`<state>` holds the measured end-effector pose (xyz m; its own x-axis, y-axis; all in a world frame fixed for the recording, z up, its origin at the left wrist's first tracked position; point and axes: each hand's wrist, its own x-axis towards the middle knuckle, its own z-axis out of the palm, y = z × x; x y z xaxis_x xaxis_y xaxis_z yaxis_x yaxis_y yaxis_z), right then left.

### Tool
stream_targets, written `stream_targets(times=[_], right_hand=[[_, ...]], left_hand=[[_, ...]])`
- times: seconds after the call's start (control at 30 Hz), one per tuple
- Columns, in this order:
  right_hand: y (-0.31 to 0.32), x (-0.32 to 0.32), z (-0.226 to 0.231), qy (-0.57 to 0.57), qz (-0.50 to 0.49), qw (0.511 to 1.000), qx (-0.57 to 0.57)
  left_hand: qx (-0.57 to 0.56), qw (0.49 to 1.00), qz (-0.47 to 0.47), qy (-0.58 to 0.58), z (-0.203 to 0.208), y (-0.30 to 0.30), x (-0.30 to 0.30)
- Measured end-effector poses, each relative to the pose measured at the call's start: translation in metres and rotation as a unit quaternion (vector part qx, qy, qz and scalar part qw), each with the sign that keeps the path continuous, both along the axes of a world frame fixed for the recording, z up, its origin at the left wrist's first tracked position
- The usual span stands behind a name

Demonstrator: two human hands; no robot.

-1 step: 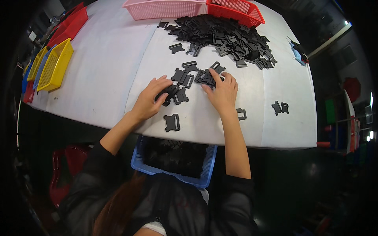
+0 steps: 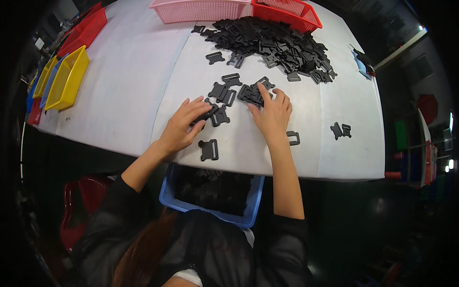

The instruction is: The person sorts black plastic buckles from a pile on the table by hand into a blue basket, dumps the collected buckles from the blue basket into a pink basket, and then resumes sorting buckles into the blue basket.

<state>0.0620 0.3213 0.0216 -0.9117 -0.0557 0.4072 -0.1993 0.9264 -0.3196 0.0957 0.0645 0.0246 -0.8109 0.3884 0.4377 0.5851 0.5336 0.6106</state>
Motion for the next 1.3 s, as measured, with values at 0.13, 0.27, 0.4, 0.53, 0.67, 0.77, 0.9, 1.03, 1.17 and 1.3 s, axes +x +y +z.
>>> stream_targets(times=[0.13,0.27,0.4,0.53,0.67,0.77,0.9,1.03,1.17,1.3], right_hand=[[-0.030,0.038,0.004,0.016,0.069,0.997,-0.024],[-0.041,0.066,-0.007,0.059,0.156,0.986,0.033],[-0.041,0.069,-0.003,0.047,0.152,0.987,-0.016],[-0.067,0.027,-0.003,0.000,0.250,0.967,-0.044],[-0.071,0.002,-0.006,0.043,0.316,0.946,0.059],[-0.081,0.002,-0.006,0.111,0.299,0.940,0.123],[-0.094,-0.001,-0.005,0.065,0.231,0.971,0.018],[-0.084,-0.007,0.006,-0.001,0.207,0.978,-0.034],[-0.039,-0.019,0.005,0.041,0.138,0.989,-0.026],[-0.037,-0.026,-0.002,0.020,0.117,0.992,0.033]], left_hand=[[-0.094,0.988,-0.114,0.048,-0.006,-0.003,0.052],[-0.138,0.982,-0.105,0.075,-0.009,-0.020,0.059],[-0.078,0.995,0.007,0.060,-0.001,-0.026,0.042],[-0.095,0.990,0.104,0.015,-0.005,-0.014,0.025],[-0.110,0.978,0.173,0.035,-0.013,-0.031,0.018],[-0.096,0.982,0.162,0.028,-0.015,-0.046,0.018],[-0.081,0.982,0.167,0.044,-0.005,-0.038,0.000],[-0.049,0.981,0.167,0.089,0.001,-0.031,-0.032],[-0.122,0.984,-0.029,0.124,0.001,0.006,-0.033],[-0.229,0.967,0.045,0.099,-0.015,0.005,-0.027]])
